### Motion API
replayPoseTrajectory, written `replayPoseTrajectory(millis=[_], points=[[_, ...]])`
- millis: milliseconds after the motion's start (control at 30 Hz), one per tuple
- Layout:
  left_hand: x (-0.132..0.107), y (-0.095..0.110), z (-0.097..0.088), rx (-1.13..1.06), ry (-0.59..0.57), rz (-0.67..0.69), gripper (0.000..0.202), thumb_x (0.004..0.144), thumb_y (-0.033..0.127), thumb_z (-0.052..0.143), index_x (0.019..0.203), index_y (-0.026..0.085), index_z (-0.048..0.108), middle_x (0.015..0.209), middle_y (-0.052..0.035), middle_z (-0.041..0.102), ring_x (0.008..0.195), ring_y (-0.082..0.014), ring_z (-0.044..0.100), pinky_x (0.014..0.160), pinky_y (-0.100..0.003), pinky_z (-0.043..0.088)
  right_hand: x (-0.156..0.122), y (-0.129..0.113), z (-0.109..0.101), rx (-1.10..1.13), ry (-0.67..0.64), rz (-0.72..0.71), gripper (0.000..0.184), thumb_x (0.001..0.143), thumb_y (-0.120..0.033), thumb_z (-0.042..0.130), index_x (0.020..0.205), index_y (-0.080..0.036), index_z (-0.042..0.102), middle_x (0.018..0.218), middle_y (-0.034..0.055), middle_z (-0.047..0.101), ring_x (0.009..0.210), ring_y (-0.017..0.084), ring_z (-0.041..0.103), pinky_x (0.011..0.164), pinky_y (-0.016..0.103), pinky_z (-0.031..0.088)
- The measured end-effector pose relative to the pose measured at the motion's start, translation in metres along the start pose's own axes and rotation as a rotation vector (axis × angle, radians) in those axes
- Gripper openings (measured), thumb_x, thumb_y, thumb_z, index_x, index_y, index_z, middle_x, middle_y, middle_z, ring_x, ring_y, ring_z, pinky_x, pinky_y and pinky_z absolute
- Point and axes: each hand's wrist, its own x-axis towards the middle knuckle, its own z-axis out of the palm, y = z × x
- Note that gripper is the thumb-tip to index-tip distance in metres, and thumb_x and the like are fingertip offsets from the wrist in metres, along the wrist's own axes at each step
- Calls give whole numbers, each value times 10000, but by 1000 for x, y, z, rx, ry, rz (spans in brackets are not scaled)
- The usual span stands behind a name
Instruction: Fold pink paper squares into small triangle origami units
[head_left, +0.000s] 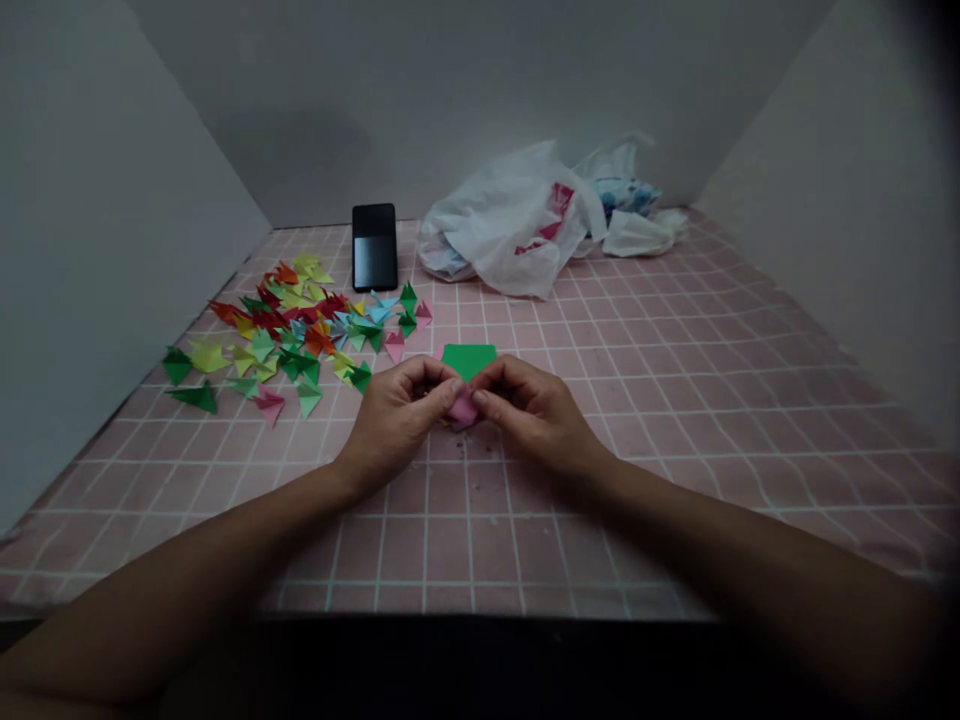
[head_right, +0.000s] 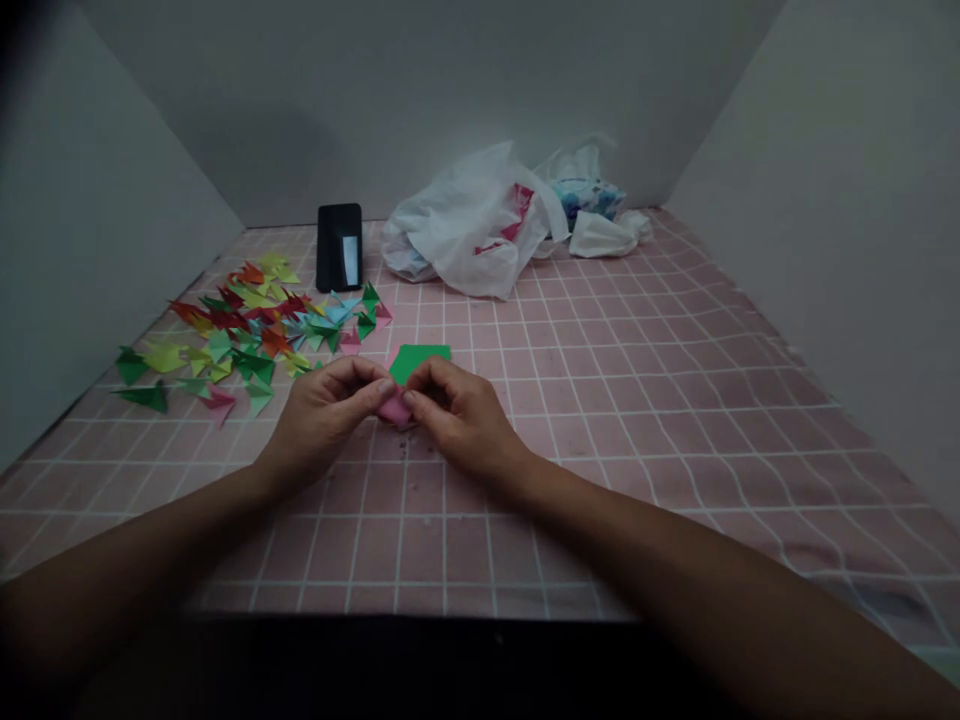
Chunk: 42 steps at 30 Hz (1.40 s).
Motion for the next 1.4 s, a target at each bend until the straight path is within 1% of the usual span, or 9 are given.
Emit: replayPoseTrajectory(millis=[133, 333, 433, 533, 700, 867, 1133, 1267, 1400], points=[[2, -1, -1, -11, 20, 5, 170, 834, 310, 732, 800, 153, 675, 711, 1, 676, 624, -110, 621, 616, -238, 524, 3, 1, -2, 167, 36, 55, 111, 928, -300, 626, 882, -201, 602, 796, -3, 634, 726, 146, 618, 709, 311, 501], [3, -1, -1, -33, 11, 18, 199, 817, 328, 755, 783, 161, 652, 669, 13, 644, 584, -102, 584, 574, -227, 492, 1, 1, -3, 186, -46, 161, 398, 996, -510, 546, 793, -177, 629, 709, 15, 631, 654, 139, 585, 646, 292, 459], [3, -2, -1, -32, -6, 28, 208, 824, 340, 751, 792, 164, 645, 660, 12, 650, 579, -110, 594, 569, -233, 501, 0, -3, -2, 196, -85, 189, 400, 927, -554, 648, 790, -178, 638, 680, -2, 618, 614, 124, 553, 596, 275, 430], [3, -2, -1, -39, -43, 17, 219, 831, 353, 747, 809, 164, 639, 656, 6, 670, 582, -118, 621, 580, -236, 519, 0, -6, -1, 191, -90, 223, 359, 858, -517, 749, 804, -177, 647, 678, -13, 615, 601, 111, 530, 563, 259, 399], [3, -1, -1, -17, -94, 4, 218, 828, 347, 751, 821, 163, 634, 659, 3, 686, 594, -122, 641, 589, -231, 515, 0, -4, -1, 122, -99, 226, 342, 870, -485, 725, 770, -165, 656, 652, -6, 614, 581, 112, 531, 542, 258, 378], [3, -2, -2, 49, -89, 22, 186, 848, 328, 719, 830, 161, 640, 692, -3, 687, 623, -127, 641, 610, -239, 501, 0, -2, -2, 98, -93, 210, 295, 890, -425, 689, 754, -168, 644, 627, -11, 605, 566, 112, 538, 549, 258, 397], [4, 0, -4, 60, -96, 11, 162, 851, 310, 710, 812, 160, 664, 699, -5, 681, 631, -120, 630, 621, -234, 501, -1, -5, -3, -39, -83, 110, 298, 937, -367, 636, 705, -179, 638, 620, -12, 596, 577, 114, 524, 561, 263, 385], [4, 1, -6, 91, -117, 14, 146, 827, 291, 726, 772, 164, 677, 730, -13, 683, 638, -132, 660, 630, -247, 535, 0, -3, -2, -121, -62, 58, 218, 902, -345, 687, 762, -179, 698, 726, 9, 647, 681, 130, 543, 614, 267, 401], [4, -1, -7, 23, -145, -38, 174, 801, 300, 756, 736, 161, 673, 713, -5, 683, 631, -130, 678, 629, -239, 542, 0, -1, -2, -92, -54, 96, 230, 870, -367, 725, 742, -179, 696, 700, 6, 634, 664, 130, 523, 581, 259, 385]])
